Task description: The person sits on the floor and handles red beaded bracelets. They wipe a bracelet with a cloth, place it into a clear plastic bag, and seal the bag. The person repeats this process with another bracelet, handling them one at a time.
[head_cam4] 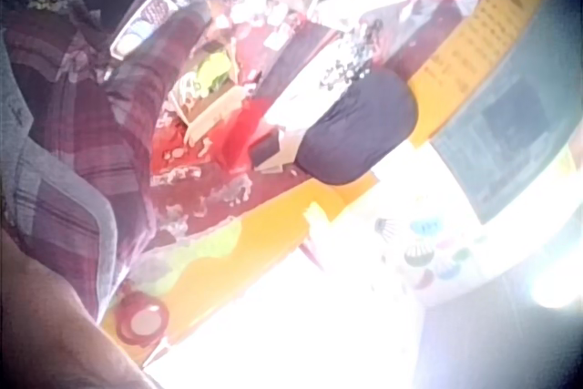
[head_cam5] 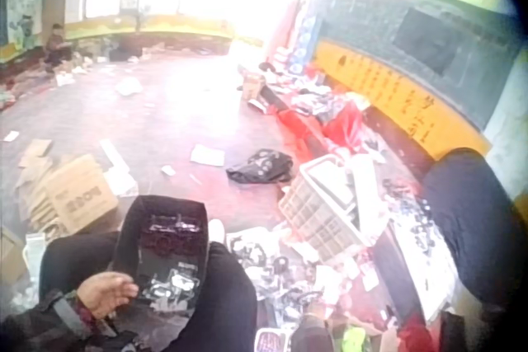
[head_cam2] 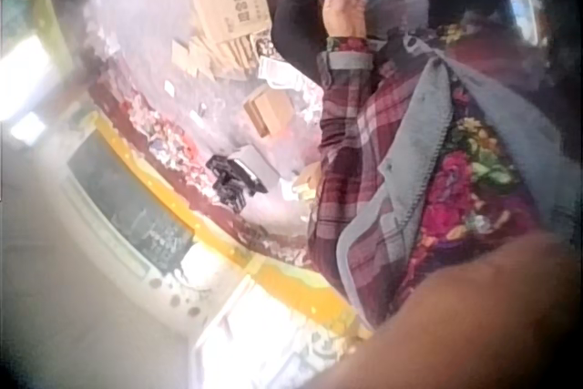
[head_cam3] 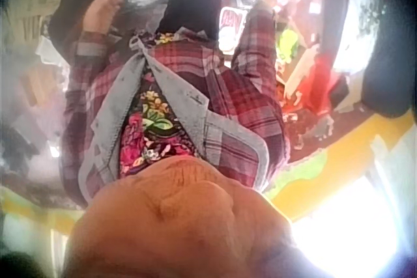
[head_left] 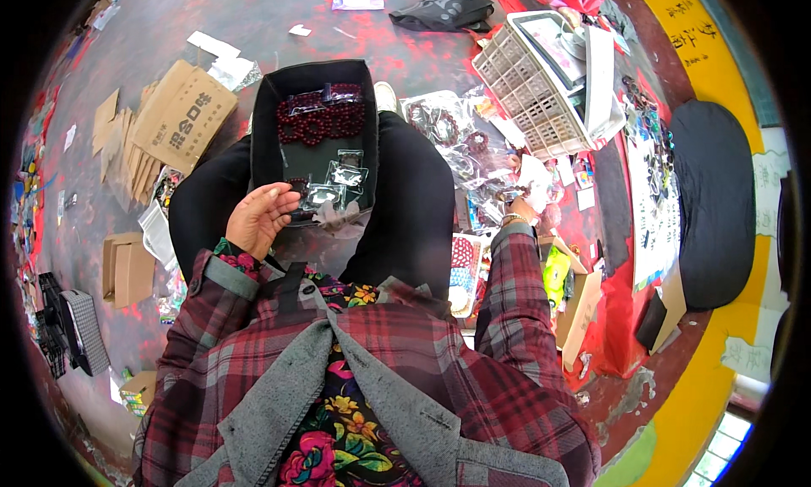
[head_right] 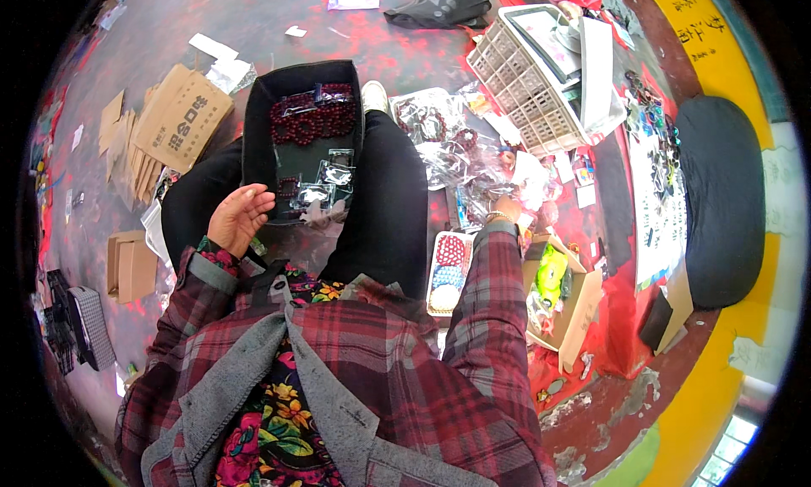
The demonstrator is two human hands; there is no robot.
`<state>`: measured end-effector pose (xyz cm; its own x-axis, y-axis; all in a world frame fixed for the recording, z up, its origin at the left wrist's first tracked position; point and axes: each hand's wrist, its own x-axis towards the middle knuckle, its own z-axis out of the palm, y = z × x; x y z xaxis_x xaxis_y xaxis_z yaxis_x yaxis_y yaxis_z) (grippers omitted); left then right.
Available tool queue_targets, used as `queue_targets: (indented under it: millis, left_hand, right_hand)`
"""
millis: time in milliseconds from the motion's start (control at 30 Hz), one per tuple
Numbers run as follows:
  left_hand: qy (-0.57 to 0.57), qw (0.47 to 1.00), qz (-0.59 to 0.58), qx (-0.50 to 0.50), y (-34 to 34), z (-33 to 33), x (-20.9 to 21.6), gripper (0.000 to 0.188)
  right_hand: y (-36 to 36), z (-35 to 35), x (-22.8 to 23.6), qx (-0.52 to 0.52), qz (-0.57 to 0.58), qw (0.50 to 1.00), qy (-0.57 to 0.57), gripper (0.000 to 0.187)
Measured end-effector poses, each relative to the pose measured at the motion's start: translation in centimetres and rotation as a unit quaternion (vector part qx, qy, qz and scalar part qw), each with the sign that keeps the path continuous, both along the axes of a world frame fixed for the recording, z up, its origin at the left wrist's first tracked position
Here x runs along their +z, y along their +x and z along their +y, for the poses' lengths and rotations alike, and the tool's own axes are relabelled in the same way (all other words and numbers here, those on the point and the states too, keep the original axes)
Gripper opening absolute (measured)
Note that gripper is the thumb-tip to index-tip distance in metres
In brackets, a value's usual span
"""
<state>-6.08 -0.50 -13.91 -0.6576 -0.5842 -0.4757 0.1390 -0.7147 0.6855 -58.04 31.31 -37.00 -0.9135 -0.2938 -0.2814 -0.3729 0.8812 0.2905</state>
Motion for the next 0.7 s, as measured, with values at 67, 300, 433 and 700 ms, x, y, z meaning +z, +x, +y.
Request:
queue_targets:
  millis: [67, 300, 433, 700]
  left_hand:
    - [-0.004, 1.0, -0.015, 0.011, 0.5, 0.1, 0.3, 0.025]
    - [0.008, 1.0, -0.021, -0.001, 0.5, 0.0, -0.2, 0.025]
    - [0.002, 1.0, -0.025, 0.003, 0.7, 0.2, -0.1, 0.025]
    - [0.006, 1.0, -0.021, -0.006, 1.1, 0.0, -0.5, 0.026]
  right_hand:
    - [1.6, -2.6, 0.0, 0.018, -0.016, 1.0, -0.003, 0.03]
    - [4.3, -5.2, 3.6, 0.043, -0.046, 0.998, 0.015, 0.022]
    - [5.1, -6.2, 4.5, 0.064, -0.072, 0.993, 0.062, 0.022]
    - [5.3, -6.0, 4.6, 0.092, -0.104, 0.986, 0.097, 0.028]
